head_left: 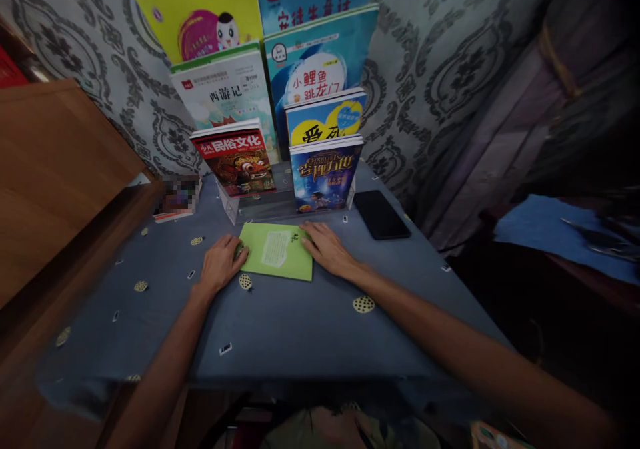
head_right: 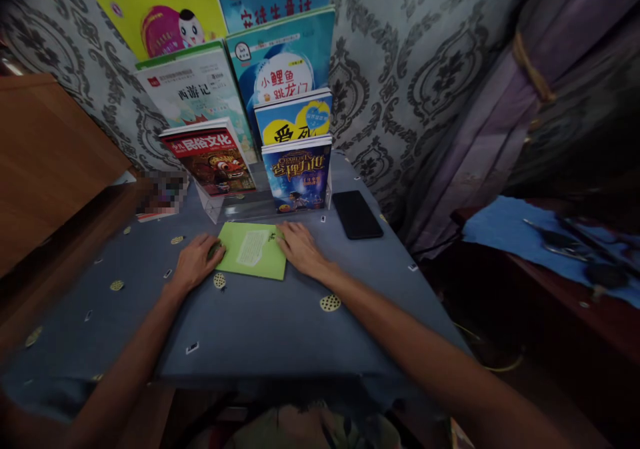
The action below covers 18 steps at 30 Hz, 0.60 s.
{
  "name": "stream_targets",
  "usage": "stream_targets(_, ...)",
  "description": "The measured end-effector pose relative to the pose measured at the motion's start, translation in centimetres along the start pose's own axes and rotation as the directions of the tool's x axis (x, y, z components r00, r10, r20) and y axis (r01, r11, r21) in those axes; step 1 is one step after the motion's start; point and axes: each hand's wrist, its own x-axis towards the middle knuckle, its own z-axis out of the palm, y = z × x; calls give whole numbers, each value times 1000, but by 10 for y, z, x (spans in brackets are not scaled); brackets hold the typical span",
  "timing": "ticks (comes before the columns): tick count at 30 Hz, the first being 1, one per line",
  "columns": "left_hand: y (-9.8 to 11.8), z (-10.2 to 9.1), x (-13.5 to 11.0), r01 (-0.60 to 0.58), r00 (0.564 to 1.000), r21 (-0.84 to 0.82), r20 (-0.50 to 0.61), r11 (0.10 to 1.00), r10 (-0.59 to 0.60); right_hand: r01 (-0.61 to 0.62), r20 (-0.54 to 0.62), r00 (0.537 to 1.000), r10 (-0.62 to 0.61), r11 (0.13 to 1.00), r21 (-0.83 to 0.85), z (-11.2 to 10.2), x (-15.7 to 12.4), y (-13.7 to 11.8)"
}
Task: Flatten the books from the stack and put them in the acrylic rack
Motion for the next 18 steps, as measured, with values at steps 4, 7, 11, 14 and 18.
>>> stream_targets(4,0,4,0,-18,999,-28,-30,999,17,-27,0,1000,27,999,-38,-6,1,-7)
stream_targets(7,-1,7,1,-30,999,-69,-47,997,26,-71,0,997,72,994,-87,-9,2,-10)
stream_targets(11,-2,11,2,-68,996,-141,-62,988,60,-139,8,990,140,985,-99,-14,2,-16)
stream_targets(14,-2,14,2,-92,995,-189,-60,978,82,-189,51,979,195,976,-108,-18,2,-23)
stream_targets(18,-1,16,3,-90,996,-225,-49,970,81,-205,96,970,222,966,-156,-23,2,-29)
